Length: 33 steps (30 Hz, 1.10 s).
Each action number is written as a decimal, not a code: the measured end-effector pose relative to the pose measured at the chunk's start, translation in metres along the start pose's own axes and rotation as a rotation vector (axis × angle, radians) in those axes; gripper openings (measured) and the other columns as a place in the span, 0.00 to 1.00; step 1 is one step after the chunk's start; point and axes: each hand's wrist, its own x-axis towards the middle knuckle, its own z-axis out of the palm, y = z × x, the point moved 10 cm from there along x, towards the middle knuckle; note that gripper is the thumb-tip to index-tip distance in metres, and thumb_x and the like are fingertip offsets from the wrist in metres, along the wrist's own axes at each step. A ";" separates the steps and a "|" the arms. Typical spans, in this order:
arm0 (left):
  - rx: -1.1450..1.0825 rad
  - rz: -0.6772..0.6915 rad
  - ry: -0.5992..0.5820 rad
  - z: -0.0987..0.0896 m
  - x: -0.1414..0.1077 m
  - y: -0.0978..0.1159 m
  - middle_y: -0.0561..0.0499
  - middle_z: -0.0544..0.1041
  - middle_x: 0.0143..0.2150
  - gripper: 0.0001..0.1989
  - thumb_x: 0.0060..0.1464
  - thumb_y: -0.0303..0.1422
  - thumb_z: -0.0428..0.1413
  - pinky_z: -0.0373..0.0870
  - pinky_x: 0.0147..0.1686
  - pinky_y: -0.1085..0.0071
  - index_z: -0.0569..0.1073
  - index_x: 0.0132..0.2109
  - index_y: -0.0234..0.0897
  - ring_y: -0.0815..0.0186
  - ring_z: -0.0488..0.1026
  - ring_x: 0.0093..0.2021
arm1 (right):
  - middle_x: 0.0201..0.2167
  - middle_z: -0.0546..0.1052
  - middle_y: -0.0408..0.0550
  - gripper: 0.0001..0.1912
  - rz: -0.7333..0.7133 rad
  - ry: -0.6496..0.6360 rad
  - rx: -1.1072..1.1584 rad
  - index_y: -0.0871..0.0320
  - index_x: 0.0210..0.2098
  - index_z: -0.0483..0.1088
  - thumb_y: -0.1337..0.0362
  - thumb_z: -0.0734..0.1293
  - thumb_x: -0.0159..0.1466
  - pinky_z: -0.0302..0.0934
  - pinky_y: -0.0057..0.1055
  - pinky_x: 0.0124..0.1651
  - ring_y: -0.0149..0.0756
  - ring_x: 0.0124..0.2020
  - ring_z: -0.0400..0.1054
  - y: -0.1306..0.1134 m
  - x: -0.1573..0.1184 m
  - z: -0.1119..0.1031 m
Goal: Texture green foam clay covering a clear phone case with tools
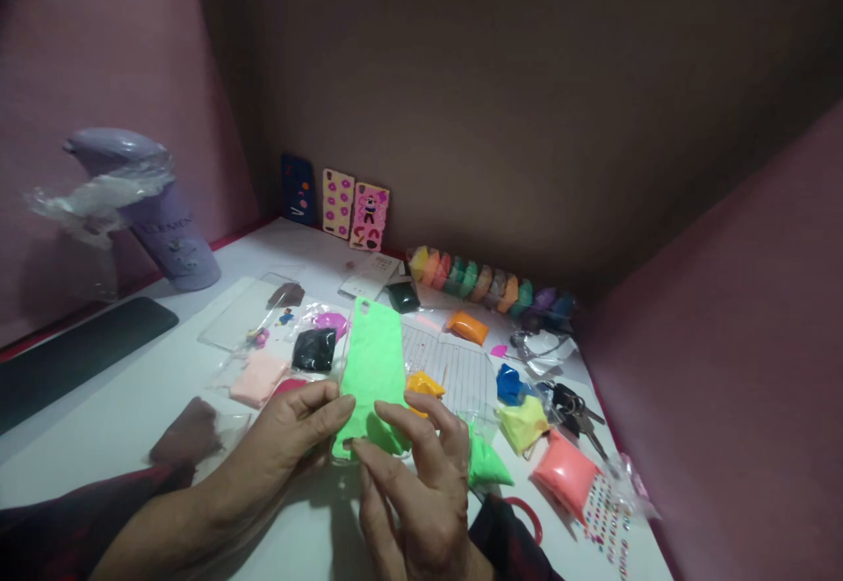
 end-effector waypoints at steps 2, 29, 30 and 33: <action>-0.006 -0.003 0.003 0.000 0.000 -0.001 0.62 0.56 0.19 0.20 0.52 0.45 0.56 0.46 0.19 0.77 0.61 0.25 0.36 0.76 0.50 0.19 | 0.48 0.70 0.55 0.14 0.010 0.009 0.001 0.60 0.38 0.76 0.78 0.62 0.56 0.59 0.50 0.47 0.52 0.53 0.58 0.000 0.000 -0.001; -0.010 -0.019 -0.002 -0.001 0.001 -0.005 0.61 0.57 0.19 0.21 0.51 0.48 0.56 0.46 0.19 0.77 0.63 0.26 0.35 0.76 0.50 0.20 | 0.46 0.71 0.54 0.13 0.015 0.020 0.029 0.61 0.36 0.75 0.77 0.62 0.56 0.60 0.48 0.47 0.50 0.52 0.59 0.002 -0.001 -0.004; -0.008 -0.016 -0.001 -0.001 0.001 -0.004 0.61 0.57 0.18 0.21 0.51 0.48 0.56 0.46 0.19 0.77 0.63 0.26 0.35 0.76 0.50 0.19 | 0.47 0.71 0.53 0.13 0.011 0.018 0.029 0.60 0.36 0.75 0.77 0.62 0.56 0.60 0.48 0.47 0.50 0.52 0.59 0.002 -0.001 -0.003; -0.009 -0.014 -0.002 -0.001 0.000 -0.003 0.61 0.56 0.19 0.21 0.50 0.48 0.57 0.46 0.19 0.76 0.63 0.26 0.35 0.76 0.50 0.19 | 0.47 0.70 0.53 0.13 0.006 0.008 0.020 0.59 0.37 0.75 0.76 0.62 0.57 0.60 0.48 0.47 0.50 0.52 0.59 0.001 0.000 0.000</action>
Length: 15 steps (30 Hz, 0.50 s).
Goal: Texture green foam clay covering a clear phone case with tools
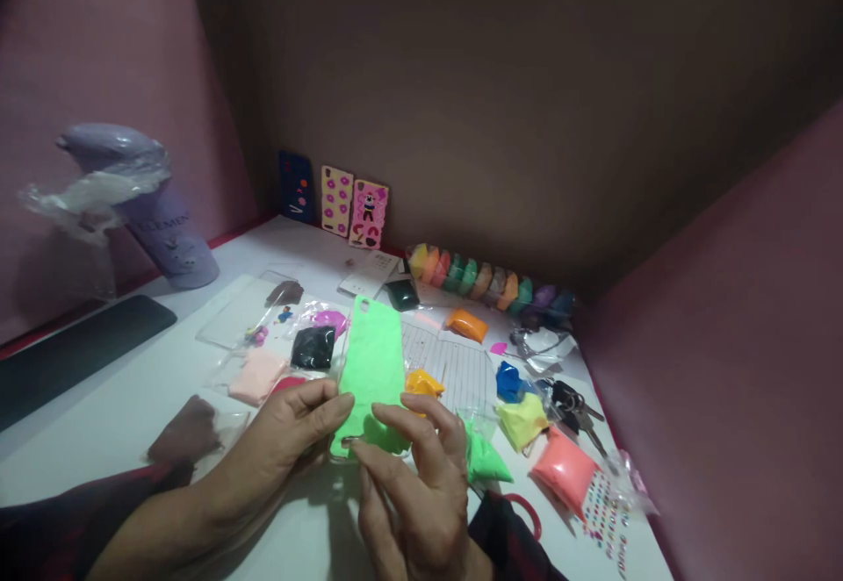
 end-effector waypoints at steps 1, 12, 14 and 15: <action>-0.003 -0.003 0.000 0.000 0.000 0.000 0.61 0.56 0.19 0.21 0.50 0.48 0.57 0.46 0.19 0.76 0.63 0.26 0.35 0.76 0.50 0.20 | 0.47 0.70 0.53 0.14 0.003 0.000 -0.007 0.59 0.37 0.75 0.76 0.62 0.57 0.60 0.48 0.47 0.50 0.52 0.59 0.000 0.000 0.000; 0.006 -0.004 -0.005 0.001 0.000 0.001 0.61 0.57 0.19 0.21 0.51 0.48 0.56 0.47 0.20 0.76 0.61 0.26 0.36 0.75 0.51 0.20 | 0.44 0.73 0.53 0.13 0.057 0.080 -0.018 0.59 0.37 0.75 0.76 0.62 0.58 0.62 0.47 0.45 0.48 0.50 0.61 0.007 0.000 -0.010; 0.005 -0.006 -0.012 0.001 0.000 0.000 0.61 0.57 0.19 0.21 0.51 0.49 0.55 0.46 0.20 0.76 0.61 0.26 0.36 0.75 0.51 0.20 | 0.44 0.73 0.53 0.14 0.077 0.075 -0.026 0.58 0.39 0.75 0.76 0.62 0.58 0.61 0.48 0.46 0.48 0.50 0.61 0.007 -0.001 -0.009; 0.000 -0.008 -0.018 0.002 0.000 0.000 0.61 0.57 0.19 0.21 0.52 0.49 0.55 0.46 0.20 0.75 0.61 0.26 0.36 0.75 0.51 0.20 | 0.45 0.73 0.53 0.15 0.082 0.068 -0.031 0.57 0.40 0.75 0.76 0.62 0.59 0.61 0.49 0.47 0.48 0.51 0.61 0.007 -0.001 -0.008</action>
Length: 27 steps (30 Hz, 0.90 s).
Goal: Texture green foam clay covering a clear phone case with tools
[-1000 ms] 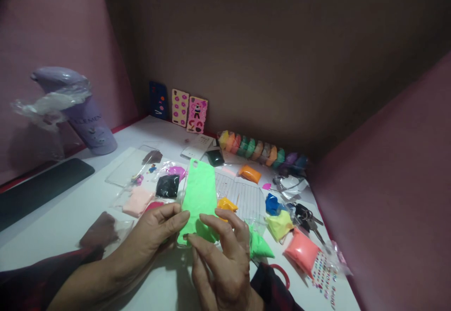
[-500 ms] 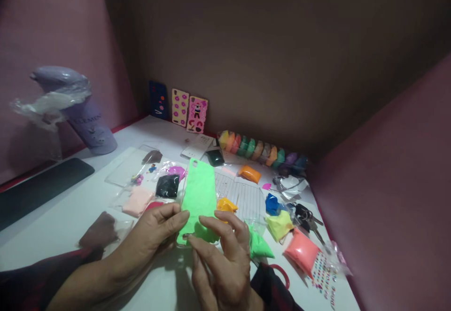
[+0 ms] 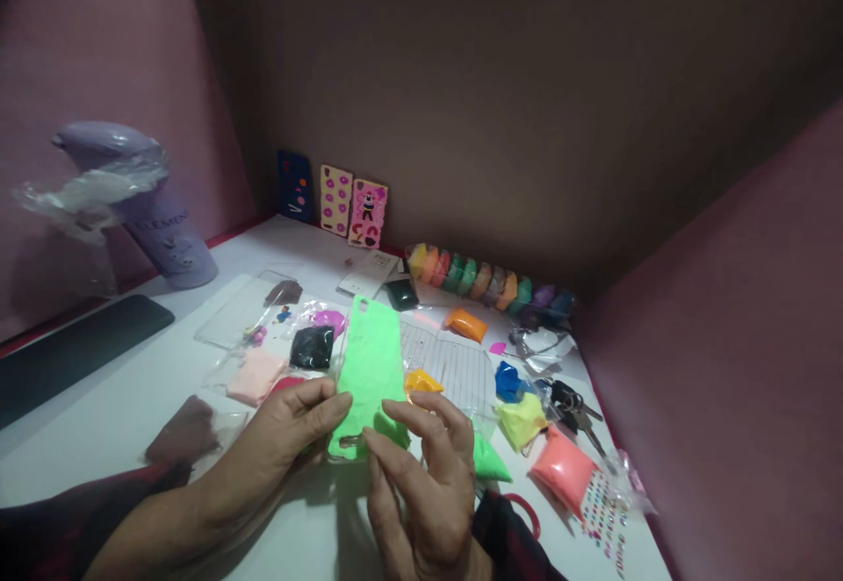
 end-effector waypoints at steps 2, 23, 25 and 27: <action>-0.017 -0.003 -0.005 0.000 0.000 -0.001 0.60 0.57 0.20 0.21 0.52 0.48 0.56 0.46 0.20 0.75 0.61 0.26 0.36 0.75 0.51 0.20 | 0.46 0.72 0.53 0.16 -0.006 -0.029 -0.016 0.57 0.42 0.75 0.77 0.62 0.59 0.61 0.50 0.47 0.49 0.51 0.60 -0.002 -0.001 0.002; -0.072 -0.014 0.003 -0.001 0.001 -0.004 0.61 0.56 0.19 0.21 0.51 0.49 0.56 0.44 0.19 0.75 0.61 0.27 0.36 0.75 0.49 0.19 | 0.46 0.74 0.51 0.15 -0.193 -0.070 -0.144 0.59 0.41 0.76 0.74 0.66 0.55 0.61 0.46 0.44 0.51 0.49 0.61 -0.017 0.001 0.003; -0.071 -0.018 0.004 -0.001 0.001 -0.004 0.60 0.58 0.19 0.20 0.51 0.49 0.56 0.45 0.20 0.75 0.62 0.27 0.36 0.75 0.50 0.19 | 0.47 0.74 0.52 0.14 -0.186 -0.058 -0.132 0.59 0.41 0.76 0.73 0.66 0.56 0.62 0.46 0.44 0.51 0.49 0.62 -0.014 -0.001 0.001; -0.069 -0.010 0.002 -0.001 0.001 -0.002 0.60 0.59 0.20 0.20 0.51 0.49 0.56 0.45 0.20 0.75 0.62 0.27 0.36 0.75 0.51 0.20 | 0.46 0.73 0.52 0.14 -0.188 -0.026 -0.116 0.59 0.41 0.76 0.73 0.65 0.56 0.62 0.45 0.43 0.50 0.49 0.62 -0.013 -0.002 -0.003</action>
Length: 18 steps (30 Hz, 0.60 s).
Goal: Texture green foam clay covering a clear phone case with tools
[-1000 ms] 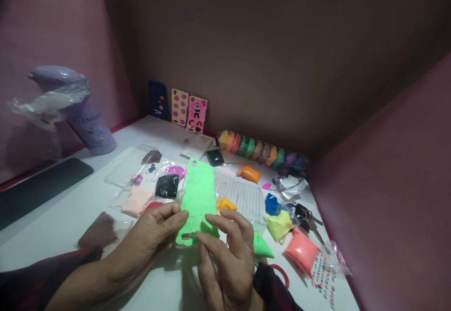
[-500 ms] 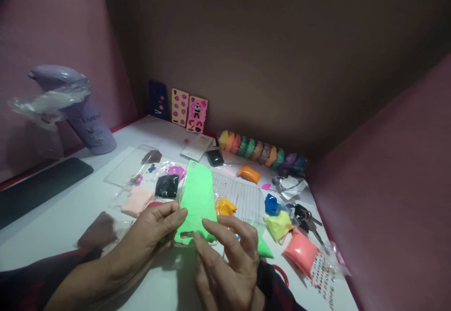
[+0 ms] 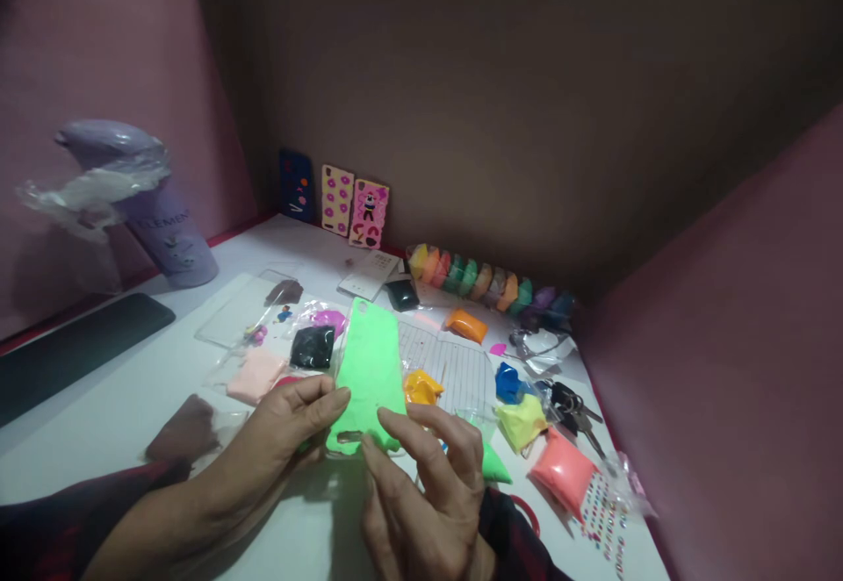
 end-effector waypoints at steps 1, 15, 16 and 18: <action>0.003 0.007 0.001 0.000 0.000 0.001 0.60 0.59 0.20 0.20 0.51 0.49 0.56 0.45 0.20 0.75 0.63 0.27 0.36 0.75 0.51 0.20 | 0.46 0.73 0.52 0.14 -0.001 0.012 0.003 0.60 0.40 0.76 0.73 0.65 0.55 0.62 0.45 0.43 0.50 0.48 0.62 0.000 0.000 -0.001; -0.003 0.013 0.010 -0.001 0.002 0.001 0.60 0.59 0.20 0.20 0.51 0.48 0.56 0.45 0.20 0.75 0.64 0.28 0.35 0.75 0.51 0.20 | 0.47 0.73 0.51 0.12 -0.027 0.017 -0.045 0.59 0.38 0.77 0.73 0.66 0.55 0.61 0.45 0.43 0.50 0.48 0.62 -0.002 0.004 -0.004; -0.006 0.016 0.012 -0.001 0.002 0.002 0.60 0.59 0.20 0.20 0.50 0.48 0.57 0.45 0.20 0.75 0.64 0.28 0.35 0.75 0.51 0.20 | 0.48 0.72 0.51 0.12 -0.020 0.018 -0.038 0.59 0.38 0.77 0.73 0.66 0.55 0.61 0.45 0.43 0.50 0.48 0.62 -0.001 0.004 -0.004; -0.009 0.018 0.013 -0.001 0.001 0.003 0.60 0.59 0.19 0.20 0.50 0.48 0.57 0.45 0.20 0.75 0.64 0.28 0.35 0.75 0.50 0.20 | 0.48 0.72 0.51 0.12 -0.010 0.005 -0.038 0.59 0.38 0.77 0.73 0.66 0.55 0.60 0.46 0.43 0.51 0.48 0.62 0.000 0.004 -0.002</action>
